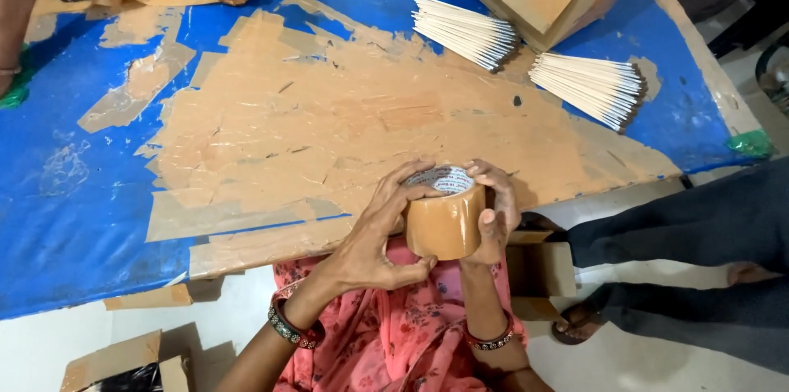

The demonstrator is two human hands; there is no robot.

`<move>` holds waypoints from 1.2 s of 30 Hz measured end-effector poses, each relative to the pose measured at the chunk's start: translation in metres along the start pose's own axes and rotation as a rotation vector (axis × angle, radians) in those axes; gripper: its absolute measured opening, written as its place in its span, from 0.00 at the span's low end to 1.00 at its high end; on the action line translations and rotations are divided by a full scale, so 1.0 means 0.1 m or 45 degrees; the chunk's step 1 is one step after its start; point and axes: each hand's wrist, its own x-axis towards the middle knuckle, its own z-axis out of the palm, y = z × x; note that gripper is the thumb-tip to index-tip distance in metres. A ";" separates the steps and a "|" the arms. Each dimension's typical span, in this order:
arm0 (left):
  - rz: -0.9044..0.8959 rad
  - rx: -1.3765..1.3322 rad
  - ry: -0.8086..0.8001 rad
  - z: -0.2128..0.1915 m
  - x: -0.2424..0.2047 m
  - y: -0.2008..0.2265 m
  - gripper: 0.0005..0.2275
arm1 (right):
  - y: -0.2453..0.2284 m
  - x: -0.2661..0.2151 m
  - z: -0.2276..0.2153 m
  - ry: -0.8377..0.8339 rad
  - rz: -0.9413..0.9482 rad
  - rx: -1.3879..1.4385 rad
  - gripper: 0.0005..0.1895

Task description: Bundling and taping groups of thin wooden sticks at a shared workstation.

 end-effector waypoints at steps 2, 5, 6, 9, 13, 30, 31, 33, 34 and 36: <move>0.006 0.013 0.003 0.00 -0.01 0.00 0.35 | 0.01 -0.01 -0.01 0.001 -0.005 -0.022 0.29; 0.034 0.066 0.001 0.01 -0.03 -0.02 0.36 | 0.01 -0.02 -0.02 -0.003 -0.028 0.004 0.28; 0.050 0.077 0.004 0.00 -0.03 -0.03 0.36 | 0.01 -0.02 -0.02 -0.007 -0.020 0.008 0.28; 0.064 0.092 0.011 0.01 -0.05 -0.04 0.36 | 0.01 -0.04 -0.02 -0.003 -0.005 0.007 0.28; 0.107 0.153 0.051 0.02 -0.04 -0.02 0.36 | 0.02 -0.07 -0.03 -0.006 -0.016 -0.064 0.27; -0.117 0.413 0.425 -0.08 -0.27 -0.23 0.16 | 0.03 -0.05 0.13 0.140 -0.119 -0.411 0.31; -0.165 0.490 0.397 -0.07 -0.32 -0.23 0.11 | 0.05 -0.07 0.13 0.148 -0.129 -0.490 0.31; -0.206 0.488 0.422 -0.07 -0.28 -0.10 0.11 | 0.16 -0.10 0.12 0.124 -0.173 -0.548 0.30; -0.247 0.486 0.439 -0.07 -0.25 -0.03 0.11 | 0.21 -0.12 0.12 0.108 -0.218 -0.609 0.29; -0.215 0.516 0.487 -0.04 -0.30 -0.17 0.11 | 0.20 -0.15 0.12 0.065 -0.142 -0.584 0.29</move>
